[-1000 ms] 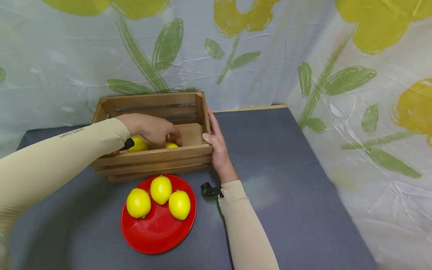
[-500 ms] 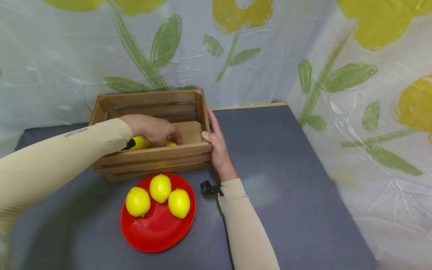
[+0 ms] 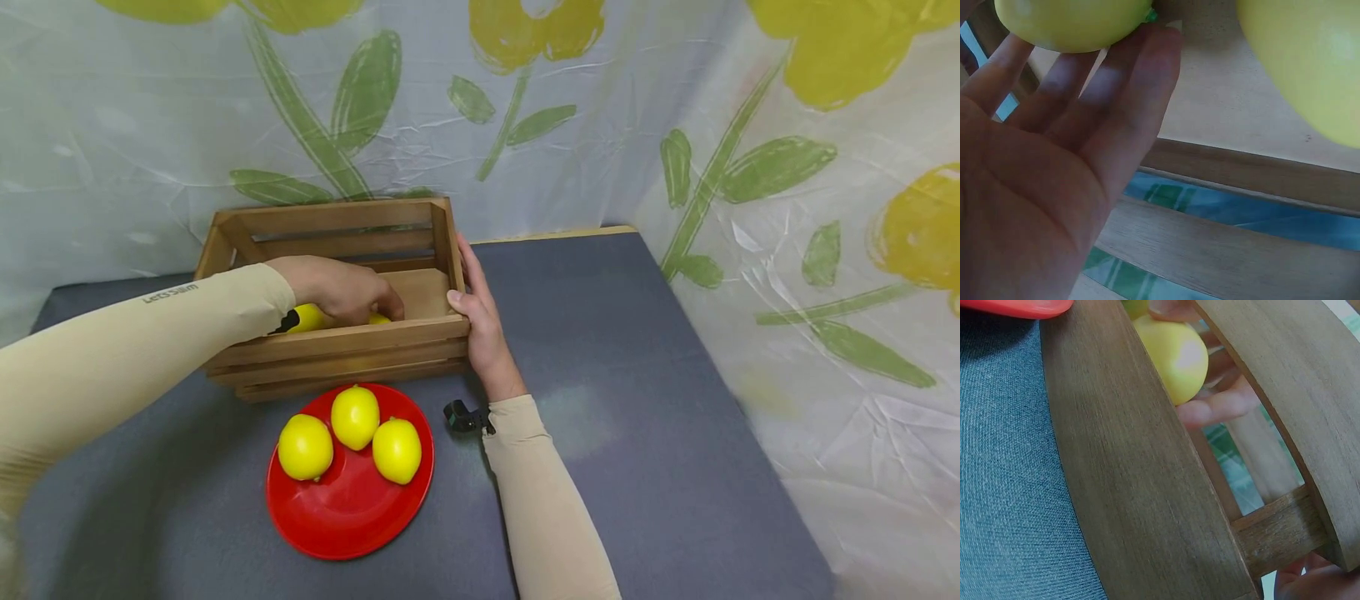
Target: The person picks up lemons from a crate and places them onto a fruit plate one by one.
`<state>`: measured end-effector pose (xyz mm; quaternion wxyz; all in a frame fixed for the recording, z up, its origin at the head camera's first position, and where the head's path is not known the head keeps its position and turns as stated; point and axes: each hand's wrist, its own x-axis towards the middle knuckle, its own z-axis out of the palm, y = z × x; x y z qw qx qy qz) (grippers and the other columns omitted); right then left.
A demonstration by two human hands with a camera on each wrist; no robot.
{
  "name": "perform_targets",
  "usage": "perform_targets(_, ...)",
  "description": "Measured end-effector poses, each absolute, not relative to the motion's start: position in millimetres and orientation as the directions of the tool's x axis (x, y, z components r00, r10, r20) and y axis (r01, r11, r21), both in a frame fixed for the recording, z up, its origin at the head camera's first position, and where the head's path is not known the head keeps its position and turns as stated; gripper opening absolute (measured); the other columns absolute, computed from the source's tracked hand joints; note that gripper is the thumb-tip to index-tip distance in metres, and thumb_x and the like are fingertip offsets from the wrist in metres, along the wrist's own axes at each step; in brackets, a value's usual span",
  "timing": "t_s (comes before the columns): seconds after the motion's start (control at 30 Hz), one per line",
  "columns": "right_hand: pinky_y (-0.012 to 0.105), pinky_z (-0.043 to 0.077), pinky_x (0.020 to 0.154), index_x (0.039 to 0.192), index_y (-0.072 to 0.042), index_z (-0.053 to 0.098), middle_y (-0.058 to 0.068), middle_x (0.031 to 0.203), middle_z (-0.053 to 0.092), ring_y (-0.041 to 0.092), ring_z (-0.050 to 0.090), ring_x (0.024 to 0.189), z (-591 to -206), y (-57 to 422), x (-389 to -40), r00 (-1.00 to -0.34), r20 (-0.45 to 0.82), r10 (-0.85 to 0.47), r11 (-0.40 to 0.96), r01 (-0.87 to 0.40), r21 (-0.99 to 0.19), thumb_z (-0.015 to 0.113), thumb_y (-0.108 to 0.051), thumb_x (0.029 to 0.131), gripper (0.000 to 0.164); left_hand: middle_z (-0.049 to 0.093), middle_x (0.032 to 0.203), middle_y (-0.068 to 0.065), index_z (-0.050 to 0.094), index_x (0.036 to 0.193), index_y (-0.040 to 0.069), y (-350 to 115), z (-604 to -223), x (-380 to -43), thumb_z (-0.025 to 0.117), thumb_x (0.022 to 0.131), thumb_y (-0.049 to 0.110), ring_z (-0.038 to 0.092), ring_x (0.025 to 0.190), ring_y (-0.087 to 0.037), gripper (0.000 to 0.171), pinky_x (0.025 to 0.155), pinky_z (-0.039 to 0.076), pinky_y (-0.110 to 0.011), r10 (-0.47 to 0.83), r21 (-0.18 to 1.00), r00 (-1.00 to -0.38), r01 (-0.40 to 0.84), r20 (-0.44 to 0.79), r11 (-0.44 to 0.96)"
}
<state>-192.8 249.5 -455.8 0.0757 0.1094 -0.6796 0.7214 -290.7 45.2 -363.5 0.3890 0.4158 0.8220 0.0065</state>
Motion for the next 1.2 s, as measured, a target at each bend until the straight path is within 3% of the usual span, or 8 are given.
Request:
perform_targets(0.17, 0.06, 0.015, 0.133, 0.172, -0.04, 0.025, -0.021, 0.178, 0.02, 0.015, 0.023, 0.164, -457, 250, -193, -0.964, 0.262, -0.041, -0.058, -0.259, -0.964, 0.042, -0.042, 0.094, 0.08, 0.071, 0.138, -0.011, 0.07, 0.139, 0.012, 45, -359, -290, 0.057, 0.089, -0.008, 0.061, 0.119, -0.03, 0.055, 0.112, 0.052, -0.048, 0.693, 0.33, -0.358, 0.684, -0.626, 0.651)
perform_targets(0.5, 0.063, 0.017, 0.131, 0.172, -0.037, 0.025, -0.016, 0.179, 0.021, 0.021, 0.024, 0.163, -457, 247, -192, -0.964, 0.261, -0.038, -0.103, -0.257, -0.961, 0.044, -0.04, 0.092, 0.082, 0.07, 0.138, -0.011, 0.071, 0.138, 0.019, 27, -326, -283, 0.081, 0.091, 0.011, 0.064, 0.121, -0.031, 0.049, 0.105, 0.055, -0.046, 0.711, 0.296, -0.444, 0.692, -0.544, 0.659)
perform_targets(0.8, 0.065, 0.018, 0.13, 0.172, -0.038, 0.026, -0.016, 0.178, 0.022, 0.025, 0.025, 0.163, -457, 249, -190, -0.965, 0.259, -0.037, -0.122, -0.253, -0.96, 0.045, -0.039, 0.091, 0.083, 0.068, 0.139, -0.005, 0.068, 0.142, 0.021, 11, -295, -263, 0.079, 0.092, 0.014, 0.058, 0.118, -0.029, 0.051, 0.104, 0.052, -0.046, 0.709, 0.235, -0.514, 0.704, -0.482, 0.67)
perform_targets(1.2, 0.063, 0.018, 0.13, 0.172, -0.04, 0.026, -0.017, 0.178, 0.022, 0.022, 0.026, 0.162, -457, 246, -191, -0.962, 0.271, -0.039, -0.11, -0.265, -0.958, 0.043, -0.039, 0.093, 0.08, 0.069, 0.129, -0.001, 0.069, 0.138, 0.025, -8, -266, -231, 0.082, 0.091, 0.017, 0.061, 0.11, -0.025, 0.05, 0.093, 0.056, -0.042, 0.729, 0.226, -0.556, 0.71, -0.4, 0.666)
